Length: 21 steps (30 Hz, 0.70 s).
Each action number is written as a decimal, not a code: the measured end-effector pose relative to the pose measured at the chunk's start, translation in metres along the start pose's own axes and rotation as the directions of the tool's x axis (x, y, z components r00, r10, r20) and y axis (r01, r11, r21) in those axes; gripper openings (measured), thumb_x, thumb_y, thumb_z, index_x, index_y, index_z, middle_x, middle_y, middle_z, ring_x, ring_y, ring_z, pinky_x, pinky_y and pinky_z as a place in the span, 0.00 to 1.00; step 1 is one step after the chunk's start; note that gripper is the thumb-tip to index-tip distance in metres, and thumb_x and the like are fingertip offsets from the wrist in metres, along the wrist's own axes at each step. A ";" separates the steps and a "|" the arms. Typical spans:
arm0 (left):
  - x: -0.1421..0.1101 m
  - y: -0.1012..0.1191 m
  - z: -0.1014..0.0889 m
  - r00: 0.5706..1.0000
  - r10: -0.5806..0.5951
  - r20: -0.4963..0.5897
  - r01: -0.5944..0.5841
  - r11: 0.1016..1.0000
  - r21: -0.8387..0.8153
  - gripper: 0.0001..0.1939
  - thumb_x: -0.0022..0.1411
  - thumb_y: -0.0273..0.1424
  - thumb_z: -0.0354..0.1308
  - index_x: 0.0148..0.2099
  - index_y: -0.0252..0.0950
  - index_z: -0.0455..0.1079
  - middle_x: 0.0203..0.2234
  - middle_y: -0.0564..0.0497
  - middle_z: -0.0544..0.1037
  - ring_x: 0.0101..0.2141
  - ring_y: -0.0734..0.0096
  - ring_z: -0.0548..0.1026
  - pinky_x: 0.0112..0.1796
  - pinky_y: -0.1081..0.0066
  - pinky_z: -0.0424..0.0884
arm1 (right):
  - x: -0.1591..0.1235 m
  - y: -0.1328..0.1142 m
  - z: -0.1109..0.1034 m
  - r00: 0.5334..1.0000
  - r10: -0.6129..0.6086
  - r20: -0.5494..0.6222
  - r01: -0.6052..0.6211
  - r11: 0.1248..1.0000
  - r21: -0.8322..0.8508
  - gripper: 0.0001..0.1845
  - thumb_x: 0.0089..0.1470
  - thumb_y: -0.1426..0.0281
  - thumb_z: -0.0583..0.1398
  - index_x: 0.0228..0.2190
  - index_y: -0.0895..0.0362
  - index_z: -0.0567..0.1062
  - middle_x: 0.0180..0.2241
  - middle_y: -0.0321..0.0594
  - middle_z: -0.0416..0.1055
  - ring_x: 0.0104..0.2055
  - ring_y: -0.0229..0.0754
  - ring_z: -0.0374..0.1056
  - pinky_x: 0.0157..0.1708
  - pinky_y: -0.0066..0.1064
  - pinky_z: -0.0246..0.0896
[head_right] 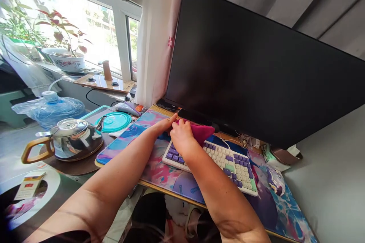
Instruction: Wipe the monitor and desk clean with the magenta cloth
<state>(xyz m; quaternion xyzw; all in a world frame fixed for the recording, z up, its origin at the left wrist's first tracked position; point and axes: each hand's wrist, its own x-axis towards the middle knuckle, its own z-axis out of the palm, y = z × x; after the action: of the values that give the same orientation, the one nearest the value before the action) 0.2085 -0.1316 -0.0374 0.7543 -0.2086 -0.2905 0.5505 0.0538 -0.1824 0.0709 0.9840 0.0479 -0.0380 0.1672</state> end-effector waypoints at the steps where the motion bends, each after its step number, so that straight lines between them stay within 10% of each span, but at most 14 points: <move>1: 0.000 0.000 -0.001 1.000 -0.001 -0.002 0.001 1.000 0.004 0.41 0.75 0.63 0.43 0.36 0.33 0.80 0.20 0.47 0.73 0.24 0.61 0.73 0.29 0.62 0.68 | 0.000 -0.001 0.001 1.000 -0.013 0.009 0.013 1.000 -0.006 0.20 0.71 0.79 0.54 0.49 0.63 0.85 0.57 0.53 0.79 0.63 0.57 0.67 0.56 0.46 0.67; 9: 0.007 0.002 -0.010 0.997 0.062 -0.041 -0.060 0.998 0.032 0.33 0.75 0.56 0.49 0.38 0.36 0.84 0.40 0.38 0.87 0.55 0.46 0.80 0.52 0.60 0.74 | -0.008 -0.027 0.002 0.991 -0.123 0.051 0.126 0.990 -0.058 0.19 0.68 0.78 0.56 0.48 0.62 0.86 0.56 0.54 0.79 0.62 0.58 0.67 0.55 0.45 0.66; 21: -0.002 0.003 0.001 0.998 0.021 0.066 -0.011 0.990 -0.142 0.46 0.69 0.71 0.44 0.46 0.32 0.81 0.31 0.43 0.83 0.23 0.69 0.68 0.24 0.69 0.67 | -0.098 -0.056 -0.013 0.835 -0.534 0.132 0.499 0.836 0.226 0.10 0.64 0.67 0.63 0.43 0.49 0.85 0.56 0.39 0.81 0.55 0.54 0.73 0.46 0.43 0.73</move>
<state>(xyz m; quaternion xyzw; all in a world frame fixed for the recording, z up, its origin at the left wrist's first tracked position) 0.2064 -0.1318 -0.0346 0.7015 -0.2118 -0.3252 0.5977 -0.0491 -0.1334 0.0742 0.9370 0.2929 -0.1796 0.0635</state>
